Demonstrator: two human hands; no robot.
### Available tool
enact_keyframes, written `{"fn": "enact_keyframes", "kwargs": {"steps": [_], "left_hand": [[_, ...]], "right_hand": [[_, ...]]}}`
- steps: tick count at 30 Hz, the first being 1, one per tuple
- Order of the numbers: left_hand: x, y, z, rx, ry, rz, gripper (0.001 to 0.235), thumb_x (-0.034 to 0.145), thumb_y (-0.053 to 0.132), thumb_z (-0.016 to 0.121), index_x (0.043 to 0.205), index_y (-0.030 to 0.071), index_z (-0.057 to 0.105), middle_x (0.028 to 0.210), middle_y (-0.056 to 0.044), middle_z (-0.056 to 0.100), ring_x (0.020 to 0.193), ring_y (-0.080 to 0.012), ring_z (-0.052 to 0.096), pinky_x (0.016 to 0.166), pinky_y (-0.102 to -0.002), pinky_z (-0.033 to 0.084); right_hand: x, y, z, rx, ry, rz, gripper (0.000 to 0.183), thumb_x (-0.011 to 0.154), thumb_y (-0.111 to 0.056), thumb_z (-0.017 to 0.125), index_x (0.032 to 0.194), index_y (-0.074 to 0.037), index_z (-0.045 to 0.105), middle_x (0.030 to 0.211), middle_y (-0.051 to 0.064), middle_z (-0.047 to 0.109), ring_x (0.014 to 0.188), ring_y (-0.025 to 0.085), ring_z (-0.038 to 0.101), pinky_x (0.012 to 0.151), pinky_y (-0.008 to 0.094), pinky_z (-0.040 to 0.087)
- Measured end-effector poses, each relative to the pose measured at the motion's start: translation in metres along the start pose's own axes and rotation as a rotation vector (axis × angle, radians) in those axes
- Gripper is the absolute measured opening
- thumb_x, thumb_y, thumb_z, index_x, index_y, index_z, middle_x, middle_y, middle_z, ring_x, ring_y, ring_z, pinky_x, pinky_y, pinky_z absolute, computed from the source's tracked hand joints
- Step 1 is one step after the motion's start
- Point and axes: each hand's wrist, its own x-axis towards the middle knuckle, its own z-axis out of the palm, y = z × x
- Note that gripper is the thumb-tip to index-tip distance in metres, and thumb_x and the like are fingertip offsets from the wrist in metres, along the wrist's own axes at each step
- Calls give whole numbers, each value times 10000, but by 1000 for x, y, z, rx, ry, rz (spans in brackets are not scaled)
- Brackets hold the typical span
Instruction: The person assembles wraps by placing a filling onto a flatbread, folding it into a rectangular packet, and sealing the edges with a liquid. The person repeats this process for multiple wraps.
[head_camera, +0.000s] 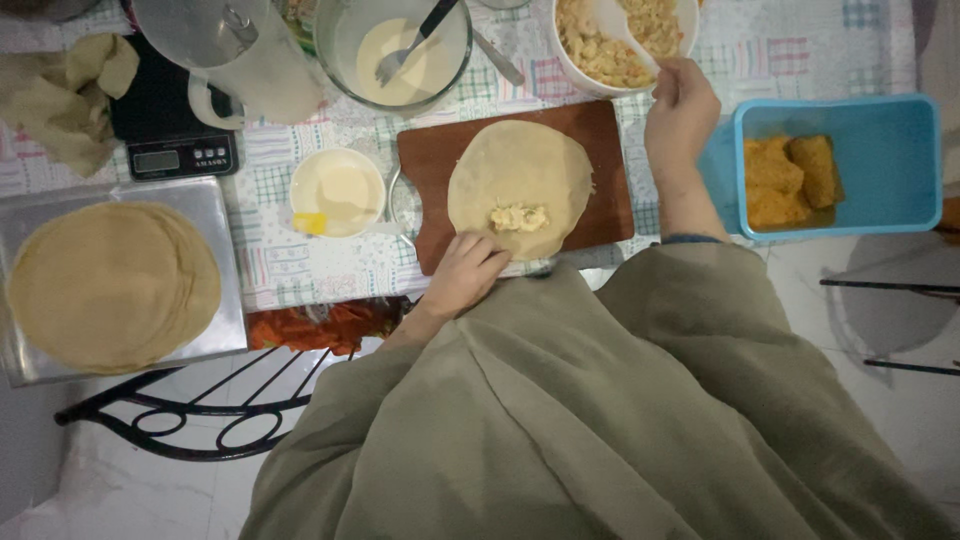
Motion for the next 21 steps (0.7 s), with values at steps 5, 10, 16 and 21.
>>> {"fn": "enact_keyframes", "kwargs": {"steps": [5,10,16,21], "left_hand": [[-1,2,0,4,-14,0,250,851,94,698,1097,46,697,1066,-85,592,1097,-292,561,973,-429,457],[-4,2,-1,15,-25,-21,246,861,100,693,1103,57,704,1065,-74,597,1093,-287,559,964,-423,457],[-4,2,1,17,-33,-24,251,868,97,687,1114,52,710,1066,-70,605,1086,-276,565,945,-419,453],[-1,3,-1,16,-23,-12,245,866,90,687,1105,43,710,1051,-89,595,1076,-292,557,962,-429,455]], "right_hand": [[-6,-16,6,-64,101,-235,155,973,-4,641,1101,-30,725,1003,210,730,919,431,690,780,454,546],[-10,-25,11,-162,116,-172,105,992,-54,650,1065,-52,725,993,198,738,913,436,682,776,483,538],[-19,-37,12,-118,-31,-179,112,1007,-65,641,1092,-50,713,1010,218,720,952,442,676,788,496,534],[-31,-39,28,-136,28,-182,112,984,-63,641,1065,-56,719,976,216,731,898,452,683,754,497,538]]}}
